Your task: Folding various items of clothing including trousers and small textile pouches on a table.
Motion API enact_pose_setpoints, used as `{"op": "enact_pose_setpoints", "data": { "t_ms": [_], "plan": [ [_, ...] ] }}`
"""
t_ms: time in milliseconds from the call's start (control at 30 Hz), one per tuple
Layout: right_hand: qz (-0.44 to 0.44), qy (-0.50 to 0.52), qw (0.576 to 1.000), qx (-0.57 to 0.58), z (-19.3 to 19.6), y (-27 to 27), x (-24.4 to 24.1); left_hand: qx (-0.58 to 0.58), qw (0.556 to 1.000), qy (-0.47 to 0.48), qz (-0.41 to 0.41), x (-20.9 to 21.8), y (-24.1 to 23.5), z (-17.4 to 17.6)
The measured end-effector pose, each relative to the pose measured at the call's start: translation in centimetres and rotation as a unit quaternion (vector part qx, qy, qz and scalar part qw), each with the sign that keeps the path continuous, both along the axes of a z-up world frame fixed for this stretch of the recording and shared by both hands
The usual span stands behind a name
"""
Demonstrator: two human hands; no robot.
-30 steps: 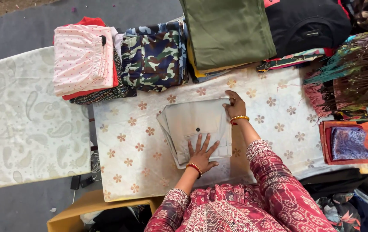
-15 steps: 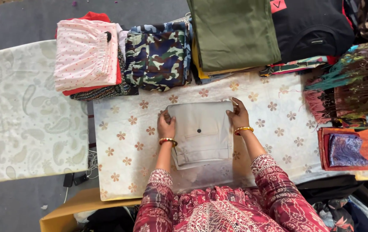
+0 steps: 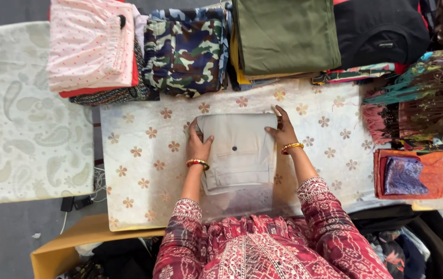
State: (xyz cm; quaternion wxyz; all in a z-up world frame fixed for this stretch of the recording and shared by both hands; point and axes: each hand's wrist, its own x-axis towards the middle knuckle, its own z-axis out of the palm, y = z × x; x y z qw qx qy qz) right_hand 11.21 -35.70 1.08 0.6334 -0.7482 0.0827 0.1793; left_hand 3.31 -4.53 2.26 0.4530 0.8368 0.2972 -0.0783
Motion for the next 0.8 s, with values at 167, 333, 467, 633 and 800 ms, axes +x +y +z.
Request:
{"op": "enact_pose_setpoints", "data": {
  "t_ms": [167, 333, 467, 633, 800],
  "plan": [
    [0.006, 0.025, 0.998, -0.054, 0.2, -0.5, -3.5, 0.006, 0.992, -0.118, -0.041, -7.0, -1.2, -2.5],
    [-0.043, 0.045, 0.991, -0.122, 0.5, -0.4, -9.8, 0.012, 1.000, 0.003, 0.009, -11.9, -1.7, -1.4],
    [-0.034, 0.063, 0.987, -0.146, 1.5, -0.3, -11.8, -0.002, 0.997, 0.068, 0.027, -12.5, -1.4, -0.6],
    [0.018, 0.042, 0.979, -0.199, 4.8, -1.1, -10.9, -0.046, 0.999, -0.017, -0.002, -13.1, -1.6, 1.1],
    [0.042, 0.014, 0.978, -0.204, 2.7, -1.8, -11.4, -0.019, 1.000, 0.007, 0.006, -14.6, -2.8, -0.6]
  ]
}}
